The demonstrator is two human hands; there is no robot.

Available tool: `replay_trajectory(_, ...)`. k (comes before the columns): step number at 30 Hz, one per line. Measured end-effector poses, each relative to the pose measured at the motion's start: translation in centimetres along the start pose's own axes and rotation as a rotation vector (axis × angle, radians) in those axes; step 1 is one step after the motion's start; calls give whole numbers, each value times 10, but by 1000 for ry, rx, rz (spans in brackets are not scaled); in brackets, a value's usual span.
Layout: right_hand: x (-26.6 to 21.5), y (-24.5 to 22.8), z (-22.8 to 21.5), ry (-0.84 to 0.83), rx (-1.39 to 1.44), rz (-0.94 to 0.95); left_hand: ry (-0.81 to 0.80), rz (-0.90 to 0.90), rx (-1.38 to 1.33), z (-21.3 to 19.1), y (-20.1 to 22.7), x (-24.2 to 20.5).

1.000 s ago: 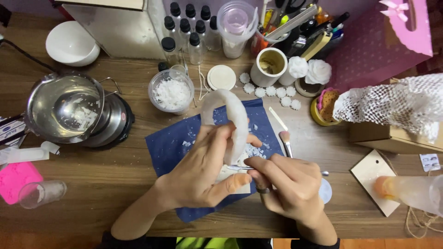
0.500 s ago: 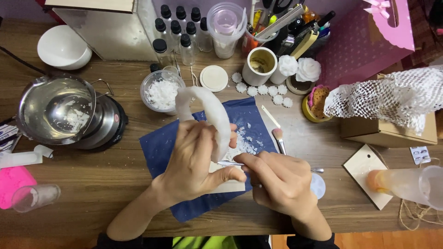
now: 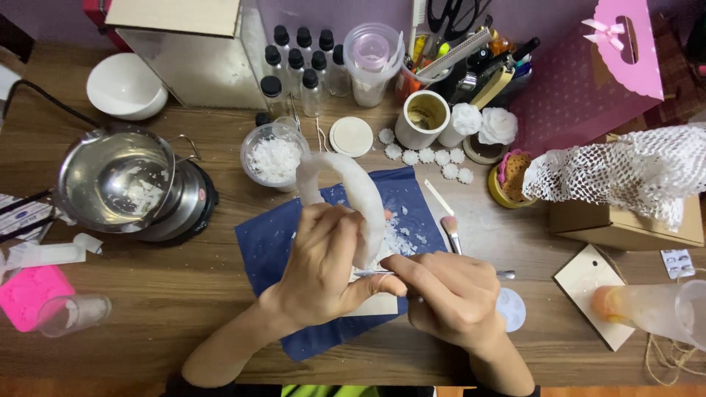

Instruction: Refining a white wax candle mold using a small metal tool to remove excess material and smooth the surface.

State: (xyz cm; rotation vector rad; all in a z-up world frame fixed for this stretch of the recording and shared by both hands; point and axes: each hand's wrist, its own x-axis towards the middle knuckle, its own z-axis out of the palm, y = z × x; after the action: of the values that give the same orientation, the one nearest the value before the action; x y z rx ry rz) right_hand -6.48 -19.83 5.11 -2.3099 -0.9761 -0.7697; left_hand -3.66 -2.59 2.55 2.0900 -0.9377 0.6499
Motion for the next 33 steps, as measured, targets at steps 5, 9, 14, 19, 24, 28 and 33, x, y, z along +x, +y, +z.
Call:
replay_trajectory(5, -5, 9, 2, -1, -5, 13, 7, -41, -154, 0, -5, 7)
replay_trajectory(9, -12, 22, -4, -277, 19, 168, -251, -118, -46, 0, -23, 5)
replay_trajectory(14, 9, 39, -20, -672, 85, 561, -905, -451, 71, -35, -29, 19)
replay_trajectory(19, -6, 51, -4, -10, 496, 484, -944, -512, 120, -34, -49, 1)
replay_trajectory(24, -69, -34, 56, -875, 382, -63, -939, -500, 190, -35, -51, -6)
replay_trajectory(28, -128, -53, 123, -861, 250, -291, -975, -574, 202, -38, -47, -3)
replay_trajectory(33, -94, -45, 102, -835, 84, -156, -962, -485, 189, -30, -48, -5)
